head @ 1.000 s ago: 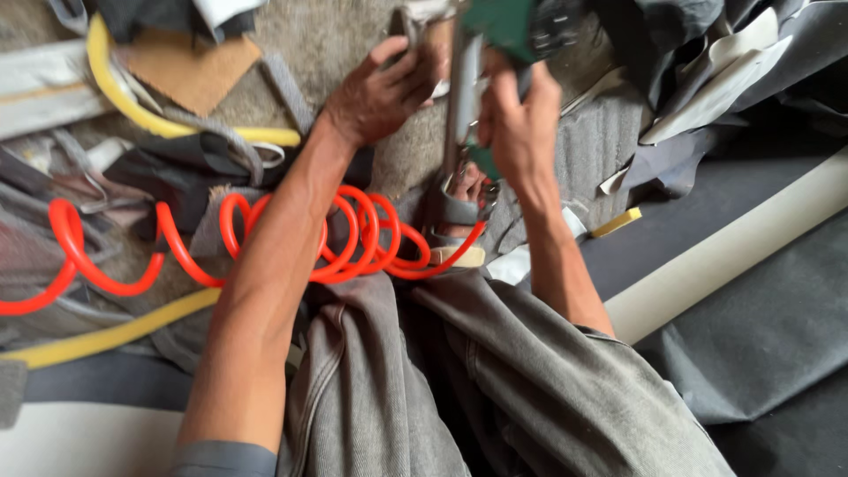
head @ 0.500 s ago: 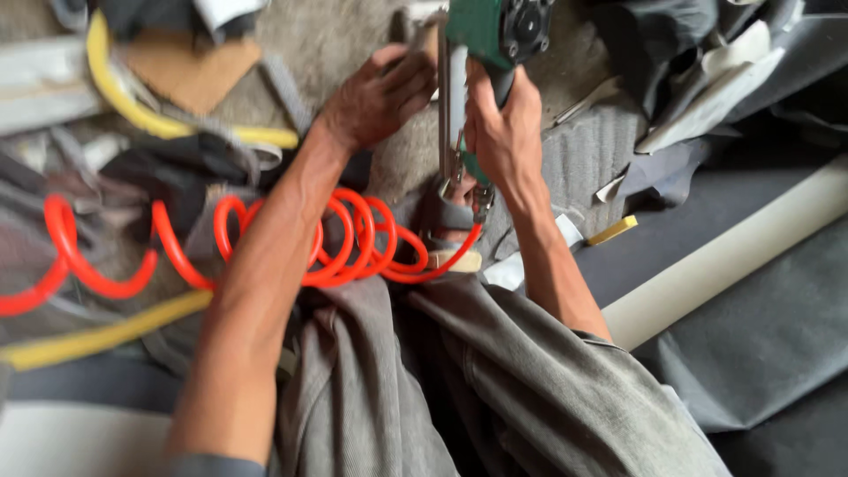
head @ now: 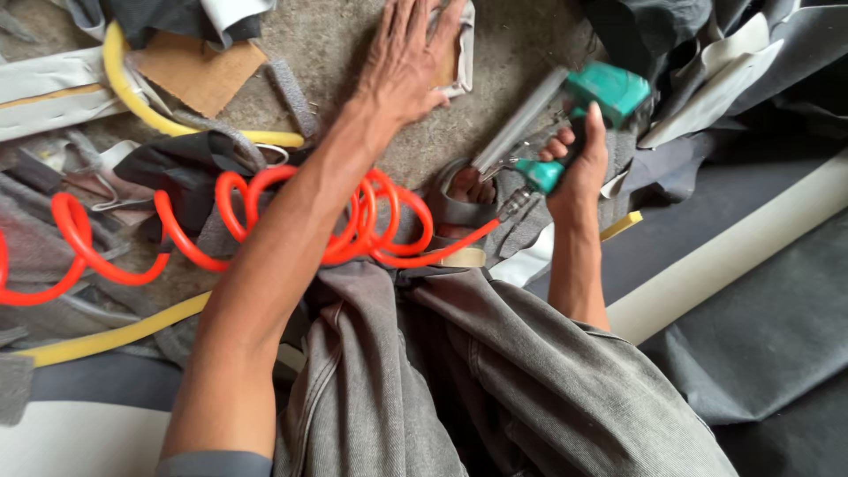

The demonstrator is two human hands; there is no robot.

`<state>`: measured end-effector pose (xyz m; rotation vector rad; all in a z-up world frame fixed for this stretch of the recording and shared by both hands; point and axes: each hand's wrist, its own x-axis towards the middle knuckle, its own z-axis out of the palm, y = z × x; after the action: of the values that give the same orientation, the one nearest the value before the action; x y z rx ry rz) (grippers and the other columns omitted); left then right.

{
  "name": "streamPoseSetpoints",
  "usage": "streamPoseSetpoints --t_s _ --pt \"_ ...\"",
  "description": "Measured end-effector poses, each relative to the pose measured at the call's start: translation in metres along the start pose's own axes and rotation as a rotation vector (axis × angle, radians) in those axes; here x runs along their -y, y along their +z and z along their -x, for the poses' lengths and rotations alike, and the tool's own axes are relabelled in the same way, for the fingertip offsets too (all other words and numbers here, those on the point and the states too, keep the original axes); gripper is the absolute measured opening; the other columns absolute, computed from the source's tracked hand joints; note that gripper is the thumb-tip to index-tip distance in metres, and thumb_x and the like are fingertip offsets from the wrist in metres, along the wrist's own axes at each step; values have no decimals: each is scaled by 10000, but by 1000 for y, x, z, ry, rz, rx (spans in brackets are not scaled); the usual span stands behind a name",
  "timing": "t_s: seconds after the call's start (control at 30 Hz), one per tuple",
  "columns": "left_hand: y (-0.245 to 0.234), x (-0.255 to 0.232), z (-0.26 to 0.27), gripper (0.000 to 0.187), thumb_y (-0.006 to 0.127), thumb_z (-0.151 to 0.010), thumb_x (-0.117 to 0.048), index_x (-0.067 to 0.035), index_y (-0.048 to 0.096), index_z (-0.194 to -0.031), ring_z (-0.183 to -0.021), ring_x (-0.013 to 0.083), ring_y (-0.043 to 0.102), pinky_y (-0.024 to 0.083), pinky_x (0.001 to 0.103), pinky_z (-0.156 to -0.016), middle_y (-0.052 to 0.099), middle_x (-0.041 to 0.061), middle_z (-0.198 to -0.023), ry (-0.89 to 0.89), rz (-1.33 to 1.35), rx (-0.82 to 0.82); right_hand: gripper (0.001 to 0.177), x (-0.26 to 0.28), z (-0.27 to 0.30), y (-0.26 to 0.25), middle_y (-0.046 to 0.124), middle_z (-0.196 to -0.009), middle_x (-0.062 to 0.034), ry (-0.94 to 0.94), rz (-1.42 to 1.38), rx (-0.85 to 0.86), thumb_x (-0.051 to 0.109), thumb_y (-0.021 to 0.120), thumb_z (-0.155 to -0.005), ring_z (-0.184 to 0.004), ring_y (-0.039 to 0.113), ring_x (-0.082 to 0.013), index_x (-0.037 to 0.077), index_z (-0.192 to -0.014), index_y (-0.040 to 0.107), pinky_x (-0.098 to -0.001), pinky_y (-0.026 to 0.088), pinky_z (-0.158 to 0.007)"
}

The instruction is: The person wraps pieces of wood with fabric, securing the fabric by hand and then using a pneumatic stapler to fasten it to the wood.

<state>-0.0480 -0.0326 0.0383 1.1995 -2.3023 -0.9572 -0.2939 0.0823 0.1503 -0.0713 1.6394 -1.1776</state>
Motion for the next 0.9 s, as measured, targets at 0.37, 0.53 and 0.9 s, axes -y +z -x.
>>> streamPoseSetpoints --t_s 0.37,0.53,0.9 --pt "-75 19 80 297 673 -1083 -108 23 633 -1346 -1074 177 620 512 306 -945 654 47 -1203 -568 933 -475 278 -62 18 -79 633 -1037 -119 101 -186 -66 250 611 -1056 -992 636 -256 32 -1204 522 -410 541 -955" --pt "-214 98 200 603 604 -1108 -277 8 357 -1579 -1450 262 523 459 417 -1164 460 145 -1611 -611 828 -1052 286 -69 13 -82 660 -1017 -133 85 -156 -98 242 624 -1056 -949 665 -258 26 -1218 531 -388 562 -897" --pt "-175 149 120 738 747 -1088 -244 -46 243 -1590 -1548 279 362 318 434 -1297 324 153 -1644 -442 -206 -414 422 -61 22 -96 606 -977 -45 -14 -196 -8 385 607 -1117 -908 619 -195 26 -1331 544 -424 556 -964"
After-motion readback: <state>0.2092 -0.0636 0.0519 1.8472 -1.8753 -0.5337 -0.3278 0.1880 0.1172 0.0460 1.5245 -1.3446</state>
